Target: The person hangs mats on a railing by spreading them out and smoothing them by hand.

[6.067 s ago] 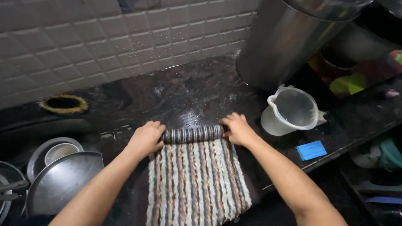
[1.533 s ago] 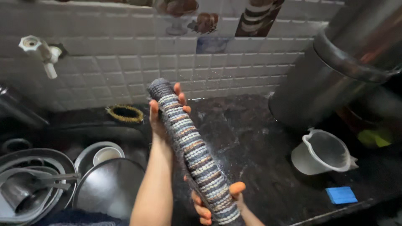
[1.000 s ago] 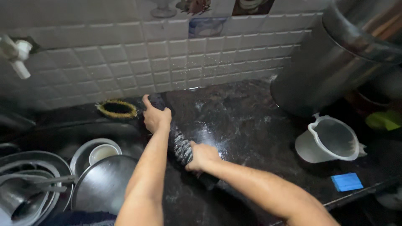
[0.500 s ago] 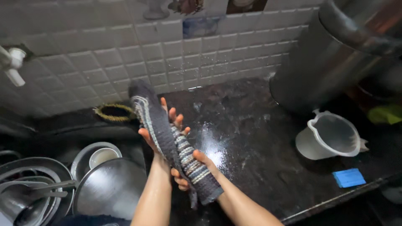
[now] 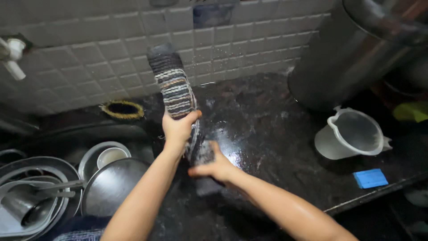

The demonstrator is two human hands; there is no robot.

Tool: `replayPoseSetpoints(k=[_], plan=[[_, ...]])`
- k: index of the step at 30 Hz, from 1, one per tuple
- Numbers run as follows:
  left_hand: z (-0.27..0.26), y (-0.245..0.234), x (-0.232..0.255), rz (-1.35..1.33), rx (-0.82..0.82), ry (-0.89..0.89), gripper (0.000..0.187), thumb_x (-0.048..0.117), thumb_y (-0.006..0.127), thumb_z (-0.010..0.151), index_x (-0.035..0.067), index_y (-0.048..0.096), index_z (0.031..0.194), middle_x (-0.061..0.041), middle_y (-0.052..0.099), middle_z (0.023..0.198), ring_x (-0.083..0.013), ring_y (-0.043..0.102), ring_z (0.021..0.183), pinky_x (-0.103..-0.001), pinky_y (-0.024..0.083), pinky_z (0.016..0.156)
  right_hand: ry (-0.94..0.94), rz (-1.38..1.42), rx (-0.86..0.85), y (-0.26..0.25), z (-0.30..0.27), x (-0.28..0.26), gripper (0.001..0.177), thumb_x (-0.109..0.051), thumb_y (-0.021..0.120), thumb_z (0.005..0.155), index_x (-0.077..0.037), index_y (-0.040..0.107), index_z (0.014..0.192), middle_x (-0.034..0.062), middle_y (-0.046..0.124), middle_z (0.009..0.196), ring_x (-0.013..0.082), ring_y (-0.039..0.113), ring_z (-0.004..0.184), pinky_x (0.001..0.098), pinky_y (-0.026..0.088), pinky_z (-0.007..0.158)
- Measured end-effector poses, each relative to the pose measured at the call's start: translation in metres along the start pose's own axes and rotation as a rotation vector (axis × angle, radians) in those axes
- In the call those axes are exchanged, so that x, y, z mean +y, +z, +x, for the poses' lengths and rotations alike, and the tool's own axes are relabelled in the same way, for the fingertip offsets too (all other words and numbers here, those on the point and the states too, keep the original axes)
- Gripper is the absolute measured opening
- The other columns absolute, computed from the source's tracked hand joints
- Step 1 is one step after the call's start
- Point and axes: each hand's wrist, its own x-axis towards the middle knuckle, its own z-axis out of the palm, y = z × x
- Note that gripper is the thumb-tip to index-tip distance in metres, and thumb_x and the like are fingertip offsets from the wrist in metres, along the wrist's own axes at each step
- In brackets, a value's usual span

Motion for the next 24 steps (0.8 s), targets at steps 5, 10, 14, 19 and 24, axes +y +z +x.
replayPoseSetpoints(k=[5, 10, 14, 19, 24], plan=[[0.012, 0.013, -0.036, 0.299, 0.313, 0.203, 0.059, 0.018, 0.088, 0.067, 0.0, 0.063, 0.118, -0.01, 0.076, 0.099, -0.018, 0.073, 0.086, -0.032, 0.055, 0.082, -0.152, -0.354, 0.358, 0.027, 0.057, 0.021, 0.116, -0.037, 0.095, 0.058, -0.012, 0.025, 0.148, 0.0216, 0.072, 0.117, 0.0334, 0.072, 0.106, 0.0406, 0.055, 0.092], [0.036, 0.024, -0.065, 0.214, 0.493, 0.392, 0.065, 0.021, 0.09, 0.073, 0.0, 0.061, 0.128, -0.014, 0.076, 0.11, -0.023, 0.074, 0.099, -0.036, 0.056, 0.093, -0.03, -0.478, 0.55, 0.036, 0.07, 0.012, 0.118, -0.048, 0.078, 0.075, -0.023, 0.008, 0.166, 0.0305, 0.075, 0.106, 0.047, 0.071, 0.101, 0.0511, 0.054, 0.09], [0.049, 0.03, -0.067, 0.265, 0.597, 0.36, 0.07, 0.025, 0.09, 0.071, 0.001, 0.061, 0.13, -0.014, 0.076, 0.11, -0.0265, 0.076, 0.101, -0.038, 0.055, 0.093, -0.297, -0.631, 0.582, 0.025, 0.078, 0.011, 0.11, -0.052, 0.081, 0.076, -0.021, 0.018, 0.161, 0.0263, 0.07, 0.121, 0.0467, 0.071, 0.102, 0.0516, 0.056, 0.086], [0.05, 0.033, -0.03, 0.353, 0.547, 0.194, 0.074, 0.03, 0.091, 0.066, 0.005, 0.063, 0.13, -0.013, 0.076, 0.109, -0.0286, 0.074, 0.1, -0.037, 0.053, 0.091, -0.307, -0.46, 0.333, -0.001, 0.08, 0.003, 0.117, -0.041, 0.091, 0.06, -0.019, 0.027, 0.154, 0.0195, 0.075, 0.112, 0.0343, 0.075, 0.1, 0.0434, 0.057, 0.088], [0.05, 0.031, 0.005, 0.147, 0.312, -0.048, 0.077, 0.025, 0.091, 0.063, 0.002, 0.057, 0.128, -0.016, 0.072, 0.114, -0.0294, 0.07, 0.103, -0.041, 0.055, 0.089, -0.167, -0.102, 0.029, -0.021, 0.058, -0.015, 0.095, -0.009, 0.089, 0.053, -0.001, 0.048, 0.138, 0.0109, 0.075, 0.106, 0.0239, 0.073, 0.098, 0.039, 0.057, 0.093]])
